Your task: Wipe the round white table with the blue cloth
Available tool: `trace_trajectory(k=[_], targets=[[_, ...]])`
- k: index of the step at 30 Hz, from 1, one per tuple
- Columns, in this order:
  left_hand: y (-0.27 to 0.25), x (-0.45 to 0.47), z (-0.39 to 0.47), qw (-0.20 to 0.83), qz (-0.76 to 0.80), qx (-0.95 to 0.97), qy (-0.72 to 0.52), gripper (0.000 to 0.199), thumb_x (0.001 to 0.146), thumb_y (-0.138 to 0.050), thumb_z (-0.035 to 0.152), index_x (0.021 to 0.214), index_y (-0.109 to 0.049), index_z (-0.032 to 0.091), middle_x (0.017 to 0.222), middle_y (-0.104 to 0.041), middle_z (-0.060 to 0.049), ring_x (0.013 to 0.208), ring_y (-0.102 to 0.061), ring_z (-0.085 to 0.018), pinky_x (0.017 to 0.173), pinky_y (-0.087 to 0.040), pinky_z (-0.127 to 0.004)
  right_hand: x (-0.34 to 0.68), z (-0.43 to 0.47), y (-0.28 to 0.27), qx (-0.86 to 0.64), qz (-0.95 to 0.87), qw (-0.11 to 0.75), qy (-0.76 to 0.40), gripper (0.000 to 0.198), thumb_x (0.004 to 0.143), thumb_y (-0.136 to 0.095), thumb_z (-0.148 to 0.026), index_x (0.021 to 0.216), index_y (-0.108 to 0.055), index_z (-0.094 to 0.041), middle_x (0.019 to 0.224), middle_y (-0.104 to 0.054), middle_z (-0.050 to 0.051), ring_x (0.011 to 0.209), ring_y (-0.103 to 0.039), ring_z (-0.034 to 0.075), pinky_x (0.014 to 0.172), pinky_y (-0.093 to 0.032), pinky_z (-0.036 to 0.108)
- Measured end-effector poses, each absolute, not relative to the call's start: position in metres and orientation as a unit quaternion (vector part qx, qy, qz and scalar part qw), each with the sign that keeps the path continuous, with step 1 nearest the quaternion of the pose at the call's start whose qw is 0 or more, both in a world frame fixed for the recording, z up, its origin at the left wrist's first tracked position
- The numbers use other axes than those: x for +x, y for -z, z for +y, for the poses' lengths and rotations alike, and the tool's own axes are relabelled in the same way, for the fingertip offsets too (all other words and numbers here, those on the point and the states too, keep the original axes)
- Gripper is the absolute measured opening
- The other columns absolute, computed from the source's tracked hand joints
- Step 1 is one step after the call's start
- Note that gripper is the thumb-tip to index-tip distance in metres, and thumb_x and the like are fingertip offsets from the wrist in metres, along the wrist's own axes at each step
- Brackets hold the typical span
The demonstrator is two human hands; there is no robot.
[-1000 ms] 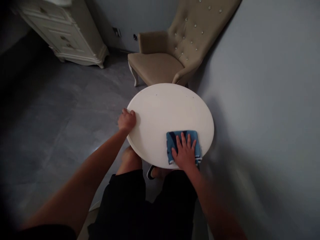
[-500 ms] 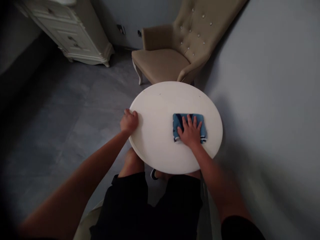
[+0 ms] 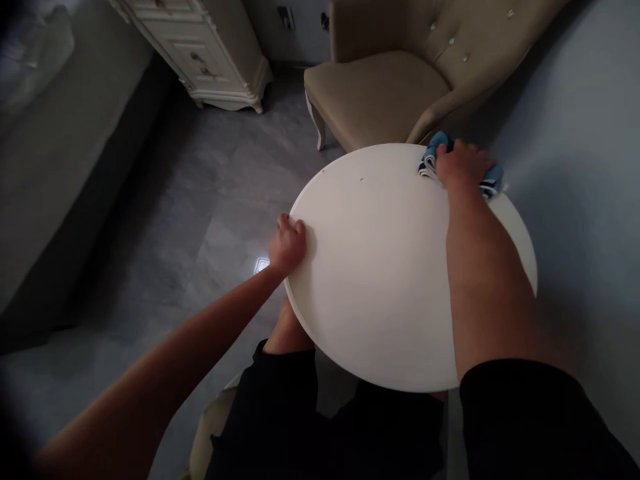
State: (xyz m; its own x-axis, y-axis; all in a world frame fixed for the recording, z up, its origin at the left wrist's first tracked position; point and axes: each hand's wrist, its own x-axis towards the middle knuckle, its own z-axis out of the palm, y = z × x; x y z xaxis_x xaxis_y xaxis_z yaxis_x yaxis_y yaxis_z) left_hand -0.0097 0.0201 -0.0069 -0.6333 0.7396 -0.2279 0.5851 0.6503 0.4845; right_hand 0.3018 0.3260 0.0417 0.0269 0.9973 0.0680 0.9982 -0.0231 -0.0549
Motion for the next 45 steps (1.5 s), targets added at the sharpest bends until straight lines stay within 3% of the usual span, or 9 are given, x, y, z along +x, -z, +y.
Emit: trace_trajectory(k=[3,5,8,12,17,27,32,39,45], targets=[[0.006,-0.010,0.019,0.209,0.882,0.375,-0.192,0.049,0.116,-0.039,0.040,0.155,-0.055,0.015,0.148,-0.074,-0.024,0.136,-0.074,-0.040,0.112,-0.058,-0.052,0.304,0.334,-0.040,-0.711,-0.702,0.049,0.003,0.106,0.114,0.004,-0.065,0.149,-0.062,0.009,0.150,-0.057,0.047,0.151,-0.051,0.055,0.114,-0.032,0.082],[0.004,-0.009,0.019,0.212,0.881,0.376,-0.194,0.049,0.115,-0.040,0.040,0.154,-0.054,0.014,0.147,-0.075,-0.025,0.135,-0.074,-0.040,0.111,-0.057,-0.051,0.307,0.326,-0.040,-0.706,-0.705,0.058,0.006,0.090,0.119,-0.008,-0.062,0.160,-0.058,0.001,0.158,-0.056,0.041,0.155,-0.048,0.053,0.117,-0.032,0.081],[0.003,-0.009,0.019,0.213,0.881,0.374,-0.196,0.049,0.115,-0.040,0.041,0.153,-0.055,0.013,0.148,-0.073,-0.027,0.135,-0.074,-0.041,0.111,-0.057,-0.051,0.312,0.292,-0.041,-0.692,-0.721,0.047,0.015,0.071,0.123,-0.023,-0.052,0.177,-0.040,-0.008,0.177,-0.039,0.034,0.165,-0.033,0.052,0.123,-0.029,0.080],[0.007,-0.008,0.018,0.199,0.882,0.376,-0.205,0.049,0.115,-0.040,0.041,0.152,-0.055,0.014,0.146,-0.074,-0.027,0.133,-0.074,-0.042,0.110,-0.056,-0.052,0.323,0.215,-0.042,-0.665,-0.746,0.000,0.023,0.073,0.123,-0.019,-0.049,0.180,-0.030,-0.004,0.185,-0.020,0.034,0.170,-0.017,0.055,0.129,-0.022,0.081],[0.006,-0.004,0.015,0.188,0.876,0.388,-0.217,0.051,0.113,-0.038,0.038,0.152,-0.056,0.010,0.140,-0.076,-0.029,0.131,-0.075,-0.043,0.110,-0.056,-0.054,0.342,0.079,-0.036,-0.641,-0.767,-0.022,0.029,0.074,0.117,-0.035,-0.053,0.182,-0.032,-0.015,0.189,-0.023,0.019,0.172,-0.019,0.051,0.133,-0.019,0.085],[0.004,-0.003,0.012,0.192,0.871,0.389,-0.231,0.051,0.113,-0.039,0.038,0.154,-0.055,0.012,0.140,-0.076,-0.029,0.133,-0.075,-0.043,0.111,-0.056,-0.055,0.354,-0.171,-0.013,-0.608,-0.794,-0.018,-0.015,0.077,0.109,-0.041,-0.055,0.181,-0.040,-0.027,0.189,-0.027,0.008,0.177,-0.013,0.048,0.140,-0.011,0.081],[0.003,-0.002,0.013,0.192,0.873,0.389,-0.222,0.051,0.113,-0.038,0.038,0.153,-0.055,0.011,0.140,-0.076,-0.028,0.132,-0.075,-0.042,0.112,-0.056,-0.053,0.351,-0.114,-0.020,-0.611,-0.791,-0.021,-0.016,0.077,0.110,-0.038,-0.057,0.179,-0.042,-0.023,0.190,-0.025,0.011,0.176,-0.013,0.049,0.138,-0.012,0.082],[0.009,-0.005,0.018,0.191,0.876,0.389,-0.211,0.050,0.113,-0.039,0.039,0.153,-0.054,0.012,0.144,-0.076,-0.025,0.134,-0.074,-0.041,0.113,-0.056,-0.051,0.338,0.086,-0.029,-0.666,-0.746,0.004,0.008,0.078,0.115,-0.031,-0.057,0.181,-0.033,-0.015,0.188,-0.024,0.020,0.171,-0.017,0.052,0.130,-0.018,0.088],[0.011,-0.005,0.022,0.194,0.883,0.375,-0.203,0.052,0.113,-0.041,0.042,0.156,-0.055,0.015,0.151,-0.073,-0.023,0.137,-0.072,-0.040,0.115,-0.055,-0.051,0.326,0.227,-0.034,-0.689,-0.723,0.036,-0.024,0.080,0.118,-0.019,-0.064,0.181,-0.025,-0.015,0.190,-0.014,0.018,0.170,-0.006,0.048,0.129,-0.008,0.086]])
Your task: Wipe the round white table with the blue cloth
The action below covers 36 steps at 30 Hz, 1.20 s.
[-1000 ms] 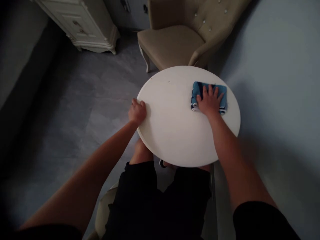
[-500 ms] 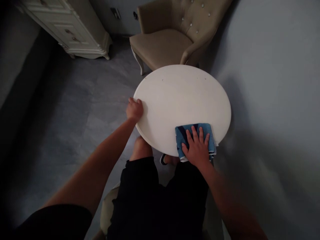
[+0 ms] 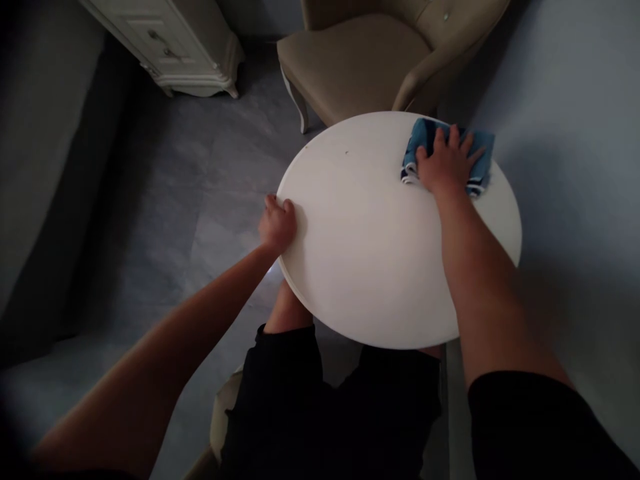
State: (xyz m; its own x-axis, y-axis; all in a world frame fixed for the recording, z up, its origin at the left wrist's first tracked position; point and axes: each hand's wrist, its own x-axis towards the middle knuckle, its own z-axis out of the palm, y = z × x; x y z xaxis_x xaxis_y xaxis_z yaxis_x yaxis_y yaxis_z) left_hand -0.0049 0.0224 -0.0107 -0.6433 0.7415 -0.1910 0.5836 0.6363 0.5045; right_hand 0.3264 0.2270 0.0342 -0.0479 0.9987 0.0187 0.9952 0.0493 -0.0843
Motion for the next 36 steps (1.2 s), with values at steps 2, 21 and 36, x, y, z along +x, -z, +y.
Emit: trace_trajectory(k=[2,21,36], targets=[[0.009,-0.005,0.023,0.197,0.885,0.371,-0.200,0.052,0.114,-0.041,0.042,0.157,-0.055,0.016,0.154,-0.072,-0.023,0.138,-0.072,-0.040,0.116,-0.055,-0.051,0.326,0.264,-0.035,-0.691,-0.720,0.055,-0.036,0.083,0.119,-0.011,-0.067,0.179,-0.024,-0.012,0.189,-0.015,0.021,0.165,-0.006,0.047,0.126,-0.001,0.087],[0.010,-0.006,0.018,0.189,0.880,0.382,-0.210,0.048,0.114,-0.040,0.039,0.151,-0.056,0.013,0.142,-0.076,-0.026,0.131,-0.076,-0.042,0.110,-0.057,-0.052,0.352,0.167,-0.036,-0.654,-0.756,0.022,0.008,0.078,0.120,-0.030,-0.058,0.181,-0.033,-0.009,0.187,-0.023,0.025,0.171,-0.018,0.051,0.132,-0.015,0.084],[0.008,-0.005,0.012,0.190,0.871,0.390,-0.232,0.048,0.113,-0.041,0.039,0.151,-0.057,0.013,0.141,-0.076,-0.028,0.134,-0.075,-0.041,0.111,-0.057,-0.052,0.347,-0.172,0.003,-0.602,-0.797,0.017,0.044,0.074,0.115,-0.041,-0.060,0.177,-0.045,-0.021,0.188,-0.031,0.015,0.174,-0.020,0.048,0.135,-0.020,0.083]])
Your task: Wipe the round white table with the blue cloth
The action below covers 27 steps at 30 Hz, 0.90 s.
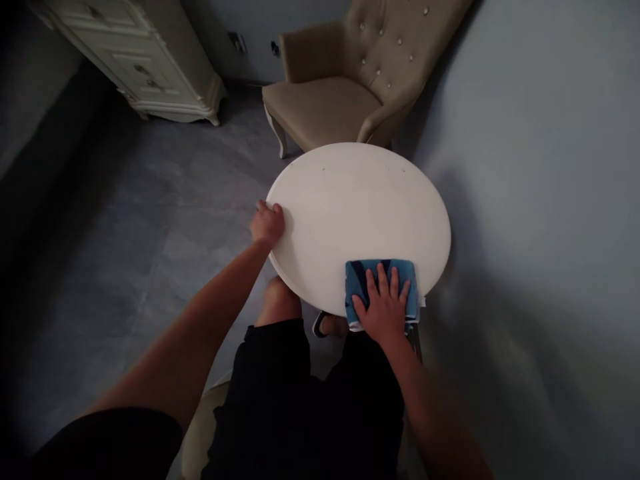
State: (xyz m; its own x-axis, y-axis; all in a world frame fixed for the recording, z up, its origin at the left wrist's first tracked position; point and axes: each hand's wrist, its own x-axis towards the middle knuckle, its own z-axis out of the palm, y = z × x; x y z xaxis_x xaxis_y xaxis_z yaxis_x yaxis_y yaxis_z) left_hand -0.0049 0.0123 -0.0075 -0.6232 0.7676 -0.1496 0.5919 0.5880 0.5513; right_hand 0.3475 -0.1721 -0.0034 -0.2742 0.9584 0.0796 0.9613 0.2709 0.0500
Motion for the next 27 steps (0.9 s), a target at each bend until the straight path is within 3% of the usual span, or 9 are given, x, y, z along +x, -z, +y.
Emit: trace_trajectory(k=[4,12,17,20,23,27], targets=[[0.005,-0.004,0.012,0.193,0.872,0.388,-0.228,0.051,0.113,-0.041,0.039,0.153,-0.055,0.011,0.143,-0.075,-0.029,0.135,-0.074,-0.042,0.113,-0.057,-0.053,0.349,-0.108,-0.006,-0.613,-0.790,0.009,0.018,0.076,0.114,-0.039,-0.061,0.178,-0.042,-0.022,0.188,-0.029,0.015,0.174,-0.018,0.049,0.135,-0.018,0.084],[0.009,-0.005,0.019,0.187,0.881,0.380,-0.212,0.050,0.113,-0.041,0.041,0.153,-0.056,0.016,0.142,-0.076,-0.027,0.132,-0.075,-0.041,0.111,-0.057,-0.052,0.342,0.113,-0.026,-0.657,-0.753,0.033,0.008,0.084,0.114,-0.029,-0.068,0.178,-0.039,-0.015,0.187,-0.028,0.020,0.169,-0.022,0.053,0.130,-0.017,0.088],[0.010,-0.007,0.022,0.198,0.884,0.376,-0.194,0.052,0.114,-0.040,0.043,0.156,-0.054,0.016,0.149,-0.074,-0.025,0.136,-0.073,-0.040,0.113,-0.056,-0.049,0.334,0.226,-0.030,-0.690,-0.721,0.068,-0.005,0.082,0.117,-0.025,-0.067,0.179,-0.037,-0.013,0.187,-0.026,0.024,0.168,-0.017,0.052,0.127,-0.017,0.088],[0.010,-0.008,0.022,0.201,0.885,0.374,-0.190,0.050,0.115,-0.040,0.042,0.156,-0.054,0.017,0.151,-0.073,-0.024,0.138,-0.072,-0.038,0.112,-0.057,-0.048,0.331,0.275,-0.033,-0.700,-0.709,0.084,-0.012,0.083,0.119,-0.021,-0.068,0.178,-0.036,-0.011,0.184,-0.029,0.027,0.165,-0.021,0.052,0.125,-0.014,0.088],[0.010,-0.009,0.021,0.200,0.887,0.374,-0.184,0.049,0.115,-0.039,0.041,0.155,-0.054,0.017,0.150,-0.073,-0.023,0.137,-0.073,-0.038,0.112,-0.057,-0.047,0.330,0.311,-0.038,-0.710,-0.699,0.072,-0.044,0.093,0.118,-0.009,-0.073,0.169,-0.042,-0.003,0.172,-0.040,0.037,0.159,-0.030,0.052,0.122,-0.009,0.088],[0.010,-0.009,0.020,0.198,0.885,0.380,-0.183,0.048,0.115,-0.039,0.040,0.154,-0.055,0.016,0.150,-0.073,-0.024,0.137,-0.073,-0.037,0.113,-0.057,-0.047,0.332,0.326,-0.041,-0.715,-0.693,0.041,-0.087,0.102,0.113,0.003,-0.077,0.164,-0.041,0.000,0.169,-0.036,0.042,0.157,-0.027,0.053,0.120,-0.008,0.087]])
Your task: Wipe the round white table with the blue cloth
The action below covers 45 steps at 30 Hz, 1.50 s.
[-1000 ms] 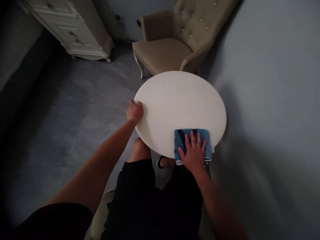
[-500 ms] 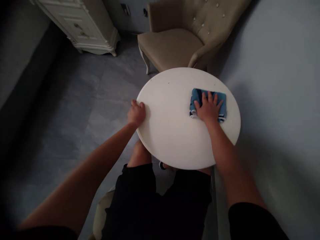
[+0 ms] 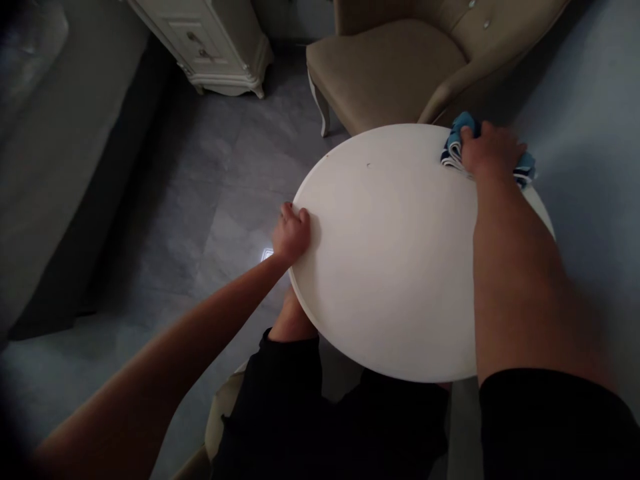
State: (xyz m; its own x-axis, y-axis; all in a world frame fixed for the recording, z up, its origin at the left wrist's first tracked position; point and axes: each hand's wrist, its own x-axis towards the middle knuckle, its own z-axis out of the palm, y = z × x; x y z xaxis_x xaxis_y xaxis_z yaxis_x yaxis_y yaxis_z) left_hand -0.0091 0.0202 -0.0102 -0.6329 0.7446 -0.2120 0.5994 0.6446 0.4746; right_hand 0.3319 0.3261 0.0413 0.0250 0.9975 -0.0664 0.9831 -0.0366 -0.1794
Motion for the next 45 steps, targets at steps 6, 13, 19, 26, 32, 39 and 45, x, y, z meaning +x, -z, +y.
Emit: trace_trajectory(k=[6,13,19,26,32,39,45], targets=[[0.009,-0.008,0.019,0.201,0.884,0.375,-0.193,0.049,0.114,-0.040,0.041,0.153,-0.055,0.016,0.148,-0.074,-0.026,0.134,-0.074,-0.040,0.112,-0.058,-0.051,0.339,0.275,-0.038,-0.678,-0.733,0.048,-0.017,0.075,0.123,-0.019,-0.057,0.181,-0.026,-0.010,0.187,-0.021,0.028,0.166,-0.018,0.048,0.125,-0.008,0.086],[0.007,-0.005,0.017,0.186,0.882,0.381,-0.204,0.053,0.112,-0.039,0.040,0.154,-0.055,0.012,0.142,-0.076,-0.029,0.131,-0.076,-0.043,0.111,-0.058,-0.053,0.351,0.101,-0.034,-0.640,-0.768,0.011,0.013,0.079,0.116,-0.033,-0.059,0.180,-0.036,-0.012,0.188,-0.025,0.021,0.172,-0.021,0.052,0.132,-0.017,0.087],[0.003,-0.004,0.014,0.183,0.876,0.390,-0.216,0.055,0.112,-0.038,0.040,0.153,-0.056,0.010,0.139,-0.077,-0.030,0.131,-0.076,-0.043,0.111,-0.058,-0.054,0.362,-0.095,-0.018,-0.618,-0.786,-0.005,0.023,0.077,0.113,-0.039,-0.058,0.180,-0.040,-0.020,0.189,-0.027,0.016,0.174,-0.019,0.051,0.135,-0.019,0.084],[0.002,-0.002,0.014,0.173,0.879,0.391,-0.210,0.055,0.111,-0.039,0.042,0.152,-0.057,0.010,0.140,-0.076,-0.030,0.131,-0.076,-0.044,0.110,-0.059,-0.054,0.364,-0.165,-0.010,-0.609,-0.793,-0.006,0.017,0.078,0.111,-0.047,-0.058,0.183,-0.036,-0.029,0.188,-0.028,0.011,0.175,-0.020,0.051,0.136,-0.021,0.085],[-0.001,-0.002,0.018,0.176,0.880,0.390,-0.207,0.055,0.111,-0.039,0.039,0.154,-0.055,0.010,0.140,-0.077,-0.030,0.131,-0.076,-0.044,0.111,-0.058,-0.053,0.344,-0.029,-0.024,-0.618,-0.786,-0.010,0.013,0.077,0.114,-0.040,-0.059,0.182,-0.037,-0.023,0.189,-0.026,0.013,0.174,-0.020,0.052,0.134,-0.021,0.086],[0.002,-0.005,0.023,0.187,0.882,0.384,-0.199,0.055,0.112,-0.040,0.040,0.155,-0.055,0.010,0.143,-0.075,-0.029,0.132,-0.075,-0.045,0.112,-0.058,-0.057,0.314,0.184,-0.029,-0.648,-0.761,0.000,0.021,0.081,0.117,-0.027,-0.065,0.182,-0.032,-0.017,0.190,-0.021,0.020,0.172,-0.019,0.051,0.131,-0.018,0.088],[0.006,-0.008,0.025,0.196,0.882,0.382,-0.194,0.057,0.112,-0.040,0.040,0.158,-0.052,0.010,0.149,-0.073,-0.028,0.135,-0.074,-0.043,0.113,-0.058,-0.054,0.298,0.310,-0.030,-0.662,-0.749,-0.015,0.023,0.082,0.121,-0.016,-0.060,0.182,-0.020,-0.006,0.186,-0.018,0.032,0.170,-0.019,0.050,0.126,-0.022,0.087]])
